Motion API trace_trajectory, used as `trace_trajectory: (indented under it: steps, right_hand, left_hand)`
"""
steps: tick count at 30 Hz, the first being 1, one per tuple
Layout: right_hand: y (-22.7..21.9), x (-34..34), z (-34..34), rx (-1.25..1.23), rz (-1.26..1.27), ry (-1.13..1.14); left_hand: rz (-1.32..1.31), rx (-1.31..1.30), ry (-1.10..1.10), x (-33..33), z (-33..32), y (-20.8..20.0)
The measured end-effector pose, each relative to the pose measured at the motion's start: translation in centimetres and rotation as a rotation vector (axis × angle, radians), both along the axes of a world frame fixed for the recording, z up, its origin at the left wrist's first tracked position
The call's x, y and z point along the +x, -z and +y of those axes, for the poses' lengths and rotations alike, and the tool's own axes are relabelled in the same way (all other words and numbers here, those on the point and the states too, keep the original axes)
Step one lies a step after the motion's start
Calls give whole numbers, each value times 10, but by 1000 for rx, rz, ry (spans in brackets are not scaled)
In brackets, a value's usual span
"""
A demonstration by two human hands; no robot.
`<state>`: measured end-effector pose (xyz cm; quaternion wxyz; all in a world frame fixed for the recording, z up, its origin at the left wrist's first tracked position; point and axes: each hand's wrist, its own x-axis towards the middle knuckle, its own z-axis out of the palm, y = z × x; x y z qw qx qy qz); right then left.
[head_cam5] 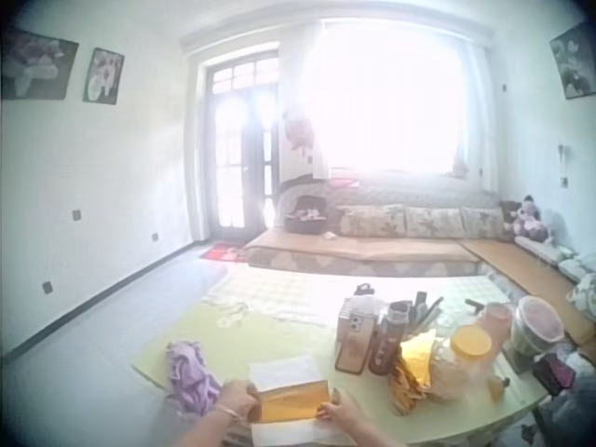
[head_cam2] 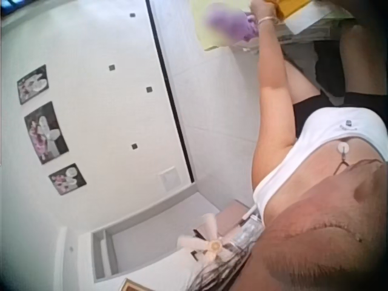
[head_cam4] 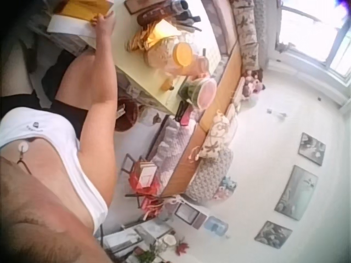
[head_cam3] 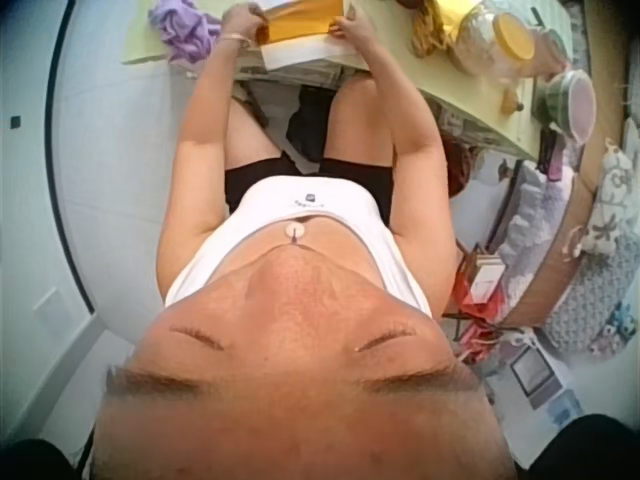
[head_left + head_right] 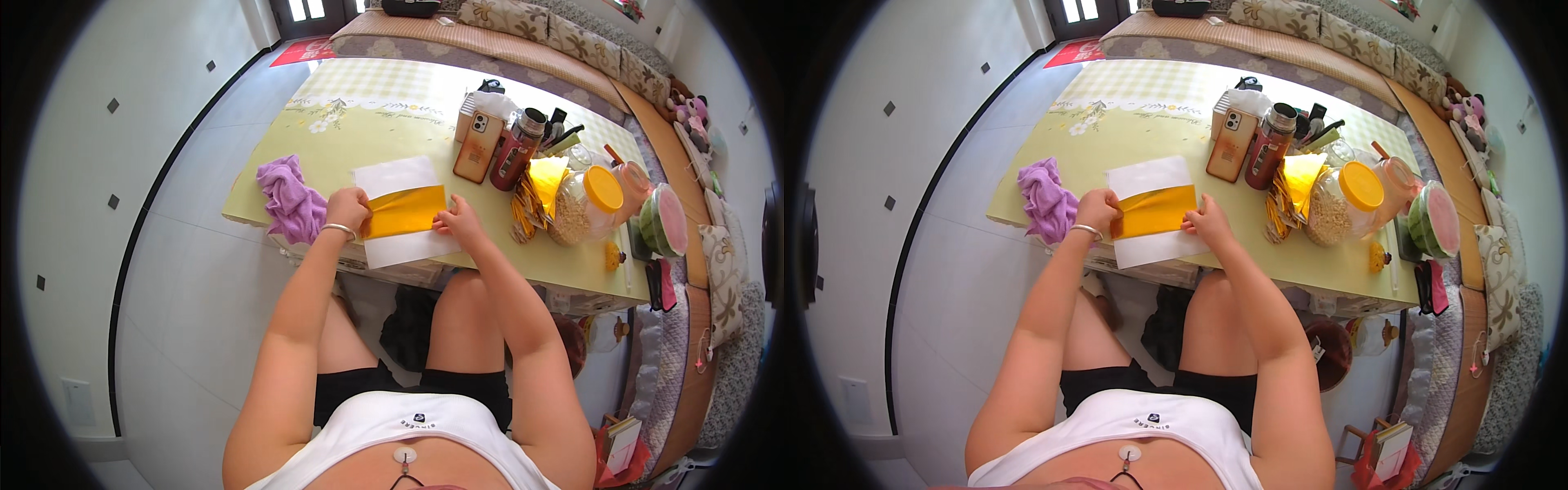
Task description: The person sits on the floor and folds a sheet of white paper with a gold foil center into a smaller rectangular shape. They repeatedly fold the paper in half, crease the edges, and unfold it to check the alignment, continuing this process until the paper is compacted.
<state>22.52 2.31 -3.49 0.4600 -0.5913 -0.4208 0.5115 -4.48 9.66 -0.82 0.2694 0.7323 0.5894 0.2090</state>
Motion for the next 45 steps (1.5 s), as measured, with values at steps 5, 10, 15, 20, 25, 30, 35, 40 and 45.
trace_trajectory:
  steps: [5,10,15,20,25,30,35,40,45]
  right_hand:
    - [2,14,-17,29,181,5]
    - [-6,15,-23,72,334,80]
    - [-9,13,-22,6,290,92]
    - [-18,15,-26,-53,106,77]
    - [-9,28,-30,6,-258,34]
    - [-2,32,-34,26,-310,46]
    - [-10,25,-37,31,-309,118]
    - [-8,24,-40,96,-218,206]
    - [1,24,-42,140,-262,231]
  left_hand:
    - [-665,-207,-151,1,-29,14]
    - [-1095,-315,-203,12,-59,4]
    - [-1012,-311,-234,4,-65,12]
    - [-577,7,-98,-7,-68,33]
    - [-335,122,-43,4,-77,17]
    - [-167,231,134,10,-94,-2]
    - [-165,275,56,13,-91,13]
    - [-224,397,22,19,-75,21]
    - [-190,348,108,25,-82,5]
